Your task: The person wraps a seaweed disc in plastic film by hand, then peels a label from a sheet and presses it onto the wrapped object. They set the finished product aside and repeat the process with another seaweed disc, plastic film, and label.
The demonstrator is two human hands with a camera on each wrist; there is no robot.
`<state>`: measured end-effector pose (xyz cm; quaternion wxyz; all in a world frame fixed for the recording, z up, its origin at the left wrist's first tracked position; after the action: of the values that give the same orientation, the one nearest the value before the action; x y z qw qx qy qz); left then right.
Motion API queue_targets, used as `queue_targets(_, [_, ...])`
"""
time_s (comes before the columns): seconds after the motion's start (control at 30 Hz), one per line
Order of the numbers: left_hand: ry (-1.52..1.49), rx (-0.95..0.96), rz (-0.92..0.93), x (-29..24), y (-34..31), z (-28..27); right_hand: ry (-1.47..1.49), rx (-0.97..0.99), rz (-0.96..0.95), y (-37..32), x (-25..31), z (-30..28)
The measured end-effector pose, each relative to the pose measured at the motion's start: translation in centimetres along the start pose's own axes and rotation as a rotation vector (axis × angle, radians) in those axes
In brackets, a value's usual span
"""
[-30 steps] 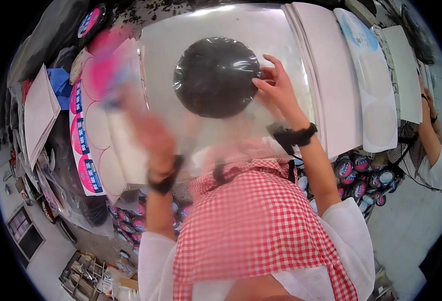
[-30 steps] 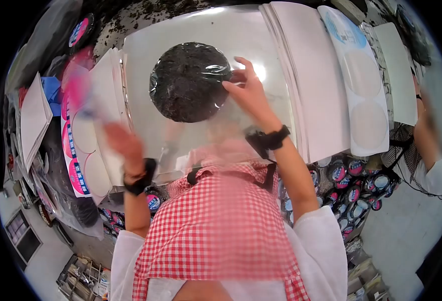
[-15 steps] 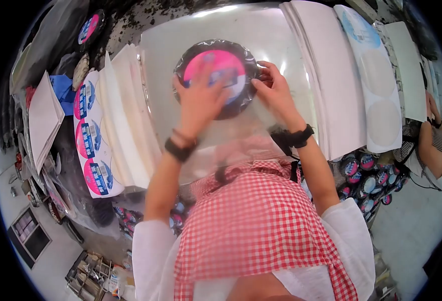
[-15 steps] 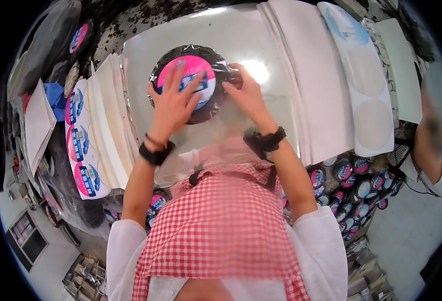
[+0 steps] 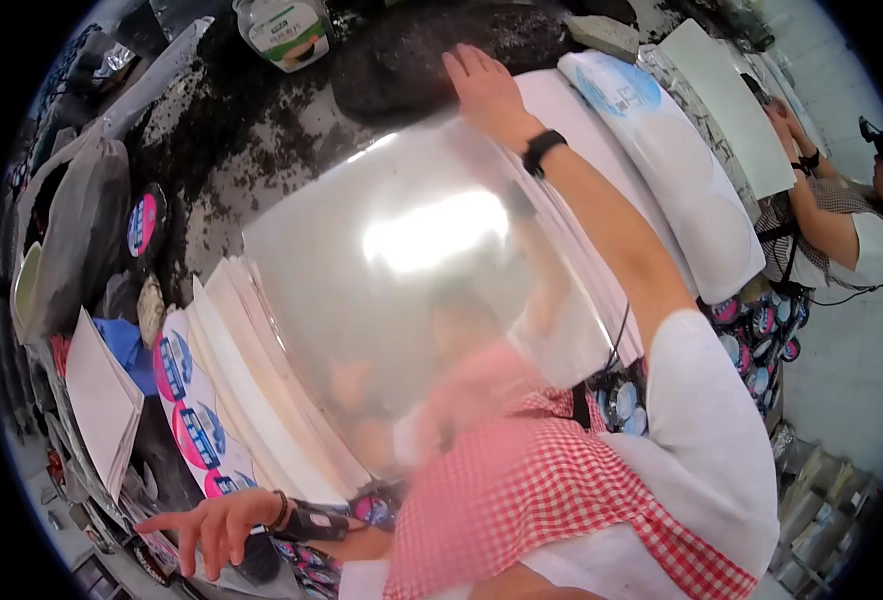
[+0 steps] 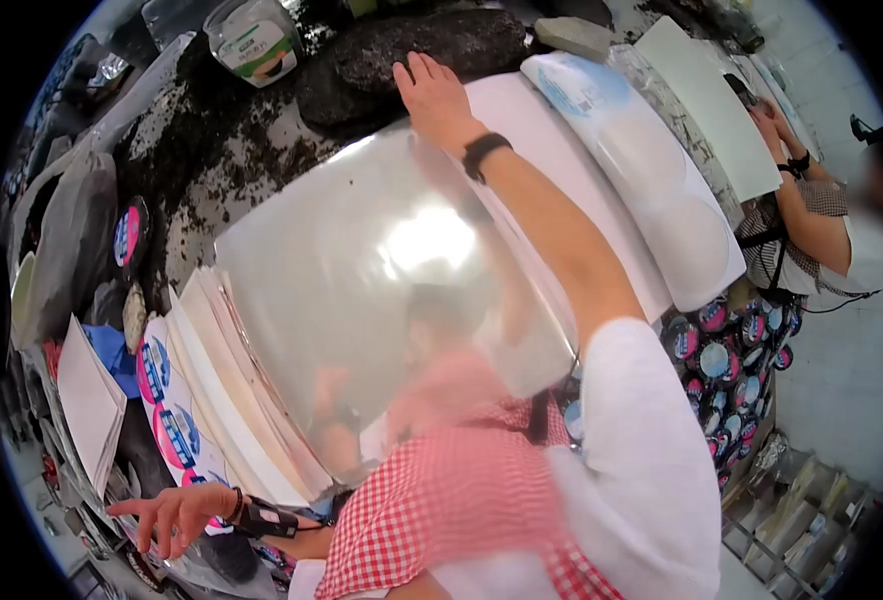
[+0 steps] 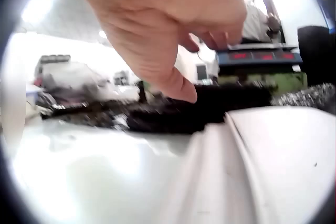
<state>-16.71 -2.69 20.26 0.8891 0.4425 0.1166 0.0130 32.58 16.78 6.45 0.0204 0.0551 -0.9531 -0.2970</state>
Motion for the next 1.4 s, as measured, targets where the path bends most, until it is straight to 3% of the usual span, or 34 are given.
queue_targets(0.1, [0.225, -0.350, -0.189, 3.6, -1.1, -2.6, 0.063, 0.033, -0.139, 1.9, -3.8, 6.2])
queue_targets(0.13, [0.157, -0.427, -0.273, 4.9, -2.0, -3.5, 0.055, 0.028, -0.149, 2.3, -4.7, 7.5])
queue_targets(0.2, [0.156, -0.435, -0.376, 7.6, -2.9, -4.4, 0.039, 0.037, -0.166, 2.2, -5.8, 9.0])
queue_targets(0.3, [0.118, -0.455, -0.483, 10.8, -4.2, -6.4, 0.024, -0.079, -0.203, 2.5, -5.4, 5.3])
queue_targets(0.4, [0.018, -0.502, -0.571, 14.2, -5.3, -8.4, 0.033, -0.077, -0.268, 0.9, -3.1, -0.3])
queue_targets(0.47, [0.108, -0.590, -0.731, 15.8, -6.6, -9.9, 0.048, -0.035, -0.354, -2.1, 0.2, -5.0])
queue_targets(0.53, [0.467, -0.647, -0.899, 17.1, -7.6, -10.2, 0.168, 0.040, -0.430, -6.9, 4.5, -8.8])
queue_targets(0.67, [1.020, -0.797, -0.872, 17.6, -11.0, -11.1, 0.386, 0.320, -0.563, -16.5, 12.2, -11.0])
queue_targets(0.73, [1.291, -0.694, -0.917, 18.9, -13.2, -11.8, 0.447, 0.444, -0.618, -18.7, 13.4, -9.9])
queue_targets(0.8, [1.470, -0.427, -0.909, 19.1, -13.6, -11.4, 0.441, 0.626, -0.586, -18.6, 13.6, -11.0])
queue_targets(0.83, [1.549, -0.279, -0.894, 19.3, -13.6, -11.1, 0.537, 0.584, -0.423, -18.7, 12.9, -11.6])
queue_targets(0.9, [1.499, -0.366, -0.857, 19.2, -14.2, -11.5, 0.699, 0.485, -0.092, -18.8, 11.0, -12.3])
queue_targets(0.93, [1.485, -0.416, -0.828, 19.4, -14.7, -12.0, 1.104, 0.369, 0.150, -20.5, 9.8, -10.6])
queue_targets(0.97, [1.469, -0.462, -0.802, 19.5, -15.1, -12.2, 1.099, 0.313, 0.243, -21.7, 9.7, -8.7])
queue_targets(1.07, [1.850, -0.312, -0.780, 20.9, -13.9, -10.0, 1.105, 0.139, 0.640, -21.1, 13.7, -6.2])
queue_targets(1.27, [2.075, -0.320, -0.699, 21.5, -14.1, -9.7, 0.882, 0.108, 0.457, -19.5, 13.6, -5.4])
queue_targets(1.37, [2.322, -0.214, -0.739, 21.0, -14.4, -10.3, 0.721, 0.305, -0.026, -17.2, 16.6, -8.5])
queue_targets(1.4, [2.417, -0.147, -0.761, 20.6, -14.7, -10.6, 0.661, 0.327, -0.100, -17.9, 17.3, -7.9])
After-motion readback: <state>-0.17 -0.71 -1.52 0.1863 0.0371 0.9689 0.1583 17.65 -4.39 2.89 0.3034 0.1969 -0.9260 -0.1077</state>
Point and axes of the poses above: each hand's wrist, its own y-axis towards the middle knuckle, its own z-axis out of the palm, x = y × z, the point moved 5 cm from there along y, towards the middle knuckle, and after that the axes turned 9 degrees about y, right-handed, at the moved point
